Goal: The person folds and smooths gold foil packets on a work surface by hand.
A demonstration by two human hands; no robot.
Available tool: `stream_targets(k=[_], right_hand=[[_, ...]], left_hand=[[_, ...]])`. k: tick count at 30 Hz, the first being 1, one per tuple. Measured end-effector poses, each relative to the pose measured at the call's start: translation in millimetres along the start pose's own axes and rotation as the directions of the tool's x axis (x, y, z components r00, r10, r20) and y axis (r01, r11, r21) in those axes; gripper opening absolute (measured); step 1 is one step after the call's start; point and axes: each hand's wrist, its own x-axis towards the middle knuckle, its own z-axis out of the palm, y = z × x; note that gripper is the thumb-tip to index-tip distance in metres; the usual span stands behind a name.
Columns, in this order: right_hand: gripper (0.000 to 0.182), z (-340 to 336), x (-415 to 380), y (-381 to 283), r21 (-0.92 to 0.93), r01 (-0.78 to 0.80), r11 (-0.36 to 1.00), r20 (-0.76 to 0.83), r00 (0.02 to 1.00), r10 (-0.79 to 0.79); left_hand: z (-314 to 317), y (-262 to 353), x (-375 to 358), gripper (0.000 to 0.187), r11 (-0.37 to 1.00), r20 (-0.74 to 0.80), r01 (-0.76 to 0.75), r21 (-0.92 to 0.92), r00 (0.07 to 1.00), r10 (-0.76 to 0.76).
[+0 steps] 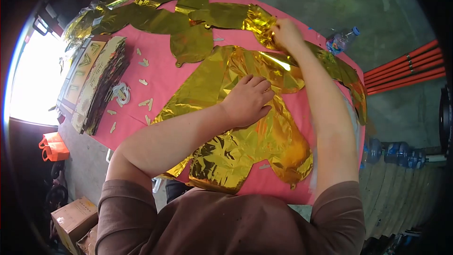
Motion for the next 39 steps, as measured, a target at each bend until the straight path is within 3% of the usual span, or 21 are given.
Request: stream_targets(k=[1,2,4,7,9,11,12,14,15,17,19,21,22,24,25,27,28,30,32,35,39], right_hand=[[0.024,-6,10,11,0.166,0.013,0.986,0.017,1.000,-0.016],[0.024,-16,18,17,0.169,0.016,0.986,0.020,1.000,-0.020],[0.025,-39,29,30,0.421,-0.228,0.878,0.171,0.970,0.170],[0.021,-57,29,60,0.790,-0.413,0.453,0.310,0.907,0.285],[0.022,-39,28,111,0.835,-0.418,0.359,0.263,0.875,0.406],[0.019,-5,34,179,0.543,-0.625,0.561,0.191,0.742,0.643],[0.019,0,29,184,0.541,-0.627,0.561,0.193,0.741,0.643],[0.024,10,9,192,0.514,-0.438,0.737,-0.327,0.695,0.641],[0.027,-16,-8,151,0.439,-0.377,0.816,-0.443,0.699,0.561],[0.030,-27,-20,114,0.171,-0.103,0.980,-0.728,0.656,0.196],[0.031,-49,-34,59,-0.272,0.016,0.962,-0.707,0.675,-0.211],[0.036,-61,-48,16,-0.506,0.288,0.813,-0.393,0.762,-0.514],[0.036,-55,-47,8,-0.508,0.284,0.813,-0.394,0.763,-0.513],[0.045,-33,-51,4,-0.456,0.427,0.781,0.005,0.879,-0.477],[0.045,-22,-51,16,-0.458,0.424,0.782,0.002,0.880,-0.476],[0.062,-2,-47,50,-0.255,-0.057,0.965,-0.026,0.998,0.052],[0.062,8,-45,61,-0.254,-0.060,0.965,-0.028,0.998,0.055],[0.074,7,-50,68,-0.057,-0.255,0.965,0.138,0.956,0.261],[0.074,2,-57,71,-0.048,-0.255,0.966,0.058,0.964,0.258],[0.068,-4,-64,85,0.242,-0.140,0.960,-0.177,0.967,0.185],[0.041,-28,-83,110,0.064,-0.222,0.973,-0.082,0.971,0.226]], left_hand=[[1,0,0,0.028,1.000,0.000,0.007,0.001,1.000,-0.007],[1,0,0,0.028,1.000,-0.007,0.006,0.006,1.000,-0.006],[0,0,-1,0.027,1.000,-0.012,0.006,0.008,1.000,-0.006],[-2,0,0,0.027,1.000,0.043,0.017,-0.020,0.999,-0.016],[-3,0,0,0.027,1.000,0.027,0.017,-0.017,0.999,-0.017],[-5,1,1,0.030,0.999,0.051,0.031,-0.033,0.998,-0.029],[-6,1,1,0.034,0.998,0.076,0.049,-0.049,0.996,-0.045],[-6,1,1,0.034,0.998,0.083,0.049,-0.048,0.996,-0.045],[-6,1,1,0.034,0.998,0.088,0.046,-0.042,0.995,-0.042],[-6,1,2,0.035,0.998,0.086,0.043,-0.042,0.996,-0.039],[-7,2,0,0.035,0.998,0.087,0.040,-0.038,0.995,-0.037],[-7,2,1,0.035,0.998,0.076,0.039,-0.043,0.996,-0.036],[-7,1,2,0.035,0.998,0.075,0.035,-0.043,0.997,-0.032],[-5,2,1,0.034,0.999,0.054,0.030,-0.019,0.998,-0.029],[-5,1,1,0.034,1.000,0.054,0.027,-0.017,0.998,-0.026],[-5,0,0,0.033,0.999,0.068,0.033,-0.039,0.997,-0.031],[-5,0,-1,0.033,0.999,0.069,0.031,-0.038,0.997,-0.028],[-6,0,0,0.034,0.999,0.066,0.020,-0.028,0.998,-0.018],[-5,1,0,0.032,1.000,0.033,0.003,-0.027,0.999,-0.002],[-4,0,0,0.030,1.000,0.007,-0.011,-0.019,1.000,0.012],[-3,-1,-1,0.031,1.000,0.016,-0.008,-0.011,1.000,0.008]])
